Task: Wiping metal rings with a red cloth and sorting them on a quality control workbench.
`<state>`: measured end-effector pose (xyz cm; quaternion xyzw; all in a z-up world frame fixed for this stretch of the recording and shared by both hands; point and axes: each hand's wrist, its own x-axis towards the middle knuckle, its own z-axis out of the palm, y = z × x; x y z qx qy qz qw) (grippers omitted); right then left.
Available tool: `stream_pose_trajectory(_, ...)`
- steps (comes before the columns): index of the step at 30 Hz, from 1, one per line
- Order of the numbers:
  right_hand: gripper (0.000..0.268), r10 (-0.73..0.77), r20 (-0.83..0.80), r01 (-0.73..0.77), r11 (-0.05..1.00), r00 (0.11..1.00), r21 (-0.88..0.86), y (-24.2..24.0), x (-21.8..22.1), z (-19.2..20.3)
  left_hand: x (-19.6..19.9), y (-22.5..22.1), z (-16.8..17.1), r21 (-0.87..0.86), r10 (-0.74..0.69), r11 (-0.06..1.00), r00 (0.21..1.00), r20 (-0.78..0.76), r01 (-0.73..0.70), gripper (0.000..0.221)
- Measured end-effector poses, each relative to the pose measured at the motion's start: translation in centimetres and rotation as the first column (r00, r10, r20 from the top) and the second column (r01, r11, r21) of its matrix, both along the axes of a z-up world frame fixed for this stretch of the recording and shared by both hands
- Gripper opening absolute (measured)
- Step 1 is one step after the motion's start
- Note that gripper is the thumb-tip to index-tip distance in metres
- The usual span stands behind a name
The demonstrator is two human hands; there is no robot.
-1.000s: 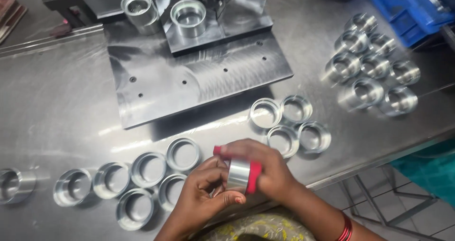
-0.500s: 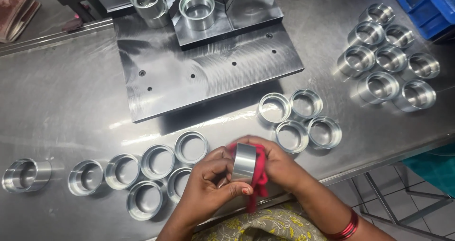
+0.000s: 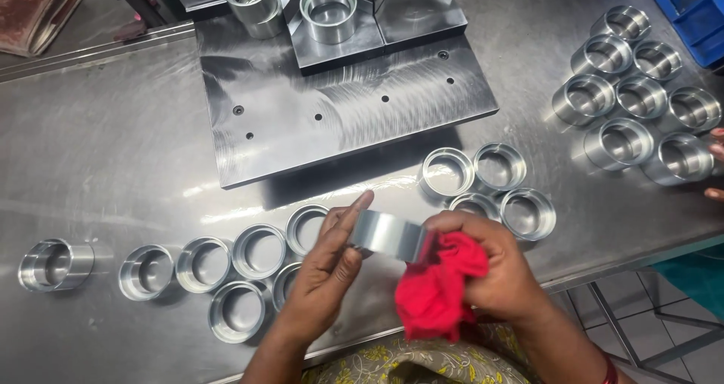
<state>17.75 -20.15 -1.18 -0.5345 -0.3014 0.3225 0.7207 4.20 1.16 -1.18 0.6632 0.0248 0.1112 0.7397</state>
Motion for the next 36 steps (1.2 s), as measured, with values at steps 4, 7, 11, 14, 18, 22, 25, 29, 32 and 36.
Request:
stream_pose_trajectory(4,0.042,-0.062,0.546,0.148,0.982,0.836,-0.116,0.9,-0.7,0.8,1.1,-1.7,-0.7,-0.257,-0.046,0.965,0.998,0.043,0.056,0.092)
stream_pose_trajectory(7,0.04,0.052,0.695,0.1,0.979,0.718,-0.177,-0.1,0.0,1.4,1.9,-0.9,-1.3,-0.578,-0.097,0.811,0.995,0.015,0.088,0.106)
stream_pose_trajectory(11,0.039,-0.146,0.778,0.343,0.934,0.611,-0.095,-2.9,2.2,3.4,2.3,0.2,-0.7,-0.661,-0.249,0.711,0.965,0.085,0.241,0.122)
stream_pose_trajectory(14,0.04,-0.15,0.855,0.558,0.809,0.497,-0.183,-4.0,3.9,4.2,2.4,0.7,-1.8,-0.601,-0.352,0.702,0.92,0.173,0.382,0.126)
stream_pose_trajectory(18,0.061,0.03,0.922,0.668,0.68,0.386,-0.302,-4.5,5.9,3.5,3.2,0.4,-0.2,-0.423,-0.401,0.83,0.916,0.003,0.364,0.118)
stream_pose_trajectory(22,0.067,0.033,0.907,0.63,0.708,0.421,-0.318,-4.1,6.4,0.4,3.5,-0.2,-0.7,-0.186,-0.29,0.947,0.947,-0.141,0.262,0.105)
stream_pose_trajectory(25,0.067,0.045,0.899,0.613,0.717,0.436,-0.333,-3.2,6.3,0.1,3.5,-1.1,-2.2,0.155,-0.137,0.977,0.987,-0.082,0.148,0.095)
stream_pose_trajectory(29,0.061,0.015,0.894,0.604,0.732,0.448,-0.315,-3.1,6.6,0.0,2.8,-2.2,-1.9,0.589,0.091,0.808,0.986,-0.139,0.009,0.079)
stream_pose_trajectory(32,0.064,-0.014,0.89,0.592,0.751,0.457,-0.292,-3.5,6.7,-0.3,3.5,-2.9,0.5,0.72,0.157,0.685,0.943,-0.294,0.111,0.074)
stream_pose_trajectory(36,0.072,-0.07,0.86,0.602,0.743,0.505,-0.293,-3.7,6.3,-0.6,4.8,-2.8,-1.7,0.837,0.214,0.448,0.872,-0.441,0.313,0.085)
